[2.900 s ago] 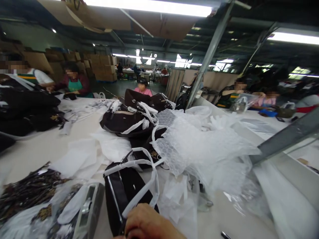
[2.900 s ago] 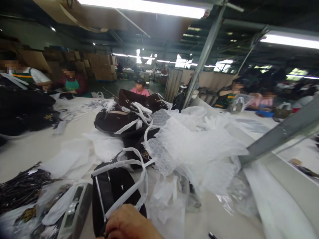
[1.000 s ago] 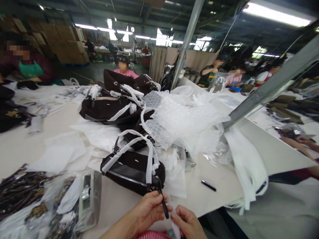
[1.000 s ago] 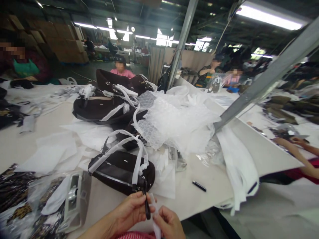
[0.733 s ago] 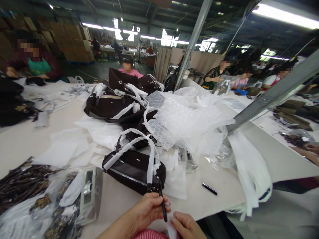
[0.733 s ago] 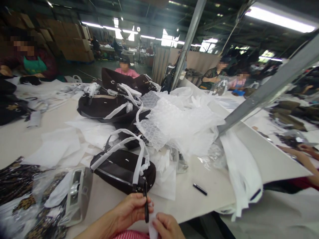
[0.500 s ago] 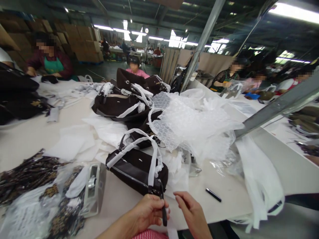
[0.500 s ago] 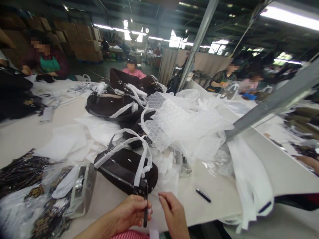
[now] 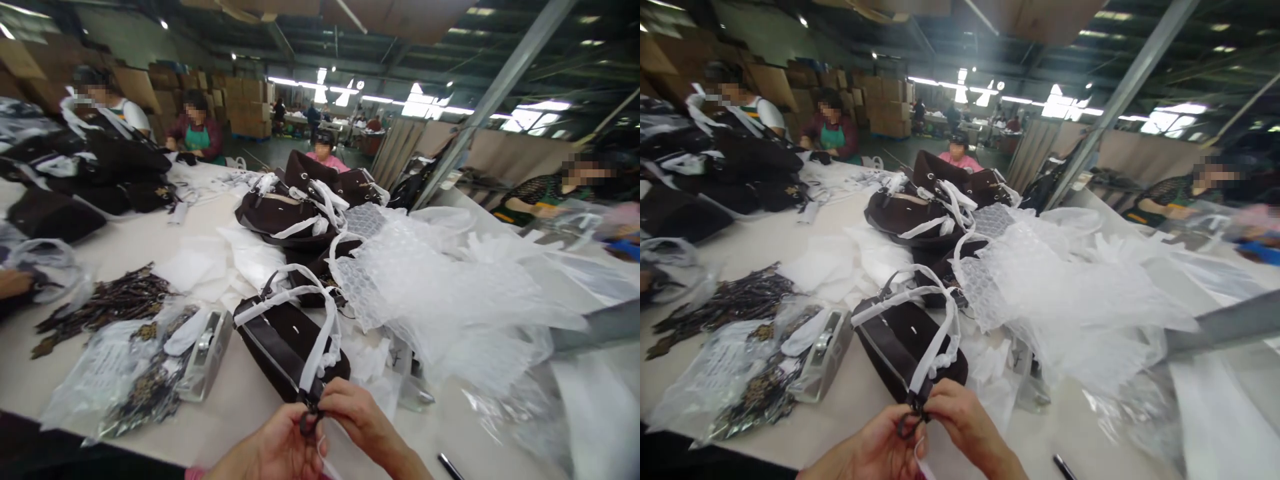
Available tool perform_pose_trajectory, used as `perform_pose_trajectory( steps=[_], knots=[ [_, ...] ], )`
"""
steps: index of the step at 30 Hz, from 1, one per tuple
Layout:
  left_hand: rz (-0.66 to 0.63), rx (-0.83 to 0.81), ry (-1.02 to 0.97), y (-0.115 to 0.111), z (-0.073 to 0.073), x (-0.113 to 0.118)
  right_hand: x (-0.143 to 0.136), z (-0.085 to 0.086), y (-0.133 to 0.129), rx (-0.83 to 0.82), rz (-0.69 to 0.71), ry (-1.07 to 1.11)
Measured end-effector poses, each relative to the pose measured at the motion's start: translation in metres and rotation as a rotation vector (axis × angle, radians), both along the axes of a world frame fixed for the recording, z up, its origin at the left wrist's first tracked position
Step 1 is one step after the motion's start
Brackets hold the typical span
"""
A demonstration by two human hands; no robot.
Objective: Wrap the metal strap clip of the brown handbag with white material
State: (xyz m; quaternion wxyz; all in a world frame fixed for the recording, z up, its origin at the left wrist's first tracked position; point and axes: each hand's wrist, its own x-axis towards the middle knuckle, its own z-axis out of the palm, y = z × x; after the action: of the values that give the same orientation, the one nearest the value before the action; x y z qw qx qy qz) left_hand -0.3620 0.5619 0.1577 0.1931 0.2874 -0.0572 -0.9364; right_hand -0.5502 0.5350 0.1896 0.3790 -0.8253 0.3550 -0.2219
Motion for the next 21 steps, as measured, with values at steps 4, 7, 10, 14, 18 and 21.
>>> perform_pose_trajectory(
  steps=[4, 7, 10, 14, 18, 21],
  knots=[
    [0.087, 0.023, -0.043, 0.008, -0.003, -0.006, 0.004, 0.013, -0.024, 0.047, 0.234, 0.089],
    [0.049, -0.232, -0.455, 0.021, 0.003, -0.002, 0.011, 0.014, -0.035, 0.112, 0.368, 0.106],
    [0.128, -0.546, -1.004, 0.038, 0.015, 0.005, 0.015, 0.010, -0.039, 0.160, 0.412, 0.049],
    [0.237, -0.725, -1.277, 0.057, 0.027, 0.007, 0.012, 0.006, -0.039, 0.261, 0.404, 0.002],
    [0.360, -0.814, -1.150, 0.062, 0.022, -0.002, 0.009, 0.005, -0.038, 0.267, 0.470, -0.016],
    [0.469, -0.853, -1.233, 0.061, 0.015, -0.007, 0.013, 0.006, -0.037, 0.270, 0.516, -0.020]
  ],
)
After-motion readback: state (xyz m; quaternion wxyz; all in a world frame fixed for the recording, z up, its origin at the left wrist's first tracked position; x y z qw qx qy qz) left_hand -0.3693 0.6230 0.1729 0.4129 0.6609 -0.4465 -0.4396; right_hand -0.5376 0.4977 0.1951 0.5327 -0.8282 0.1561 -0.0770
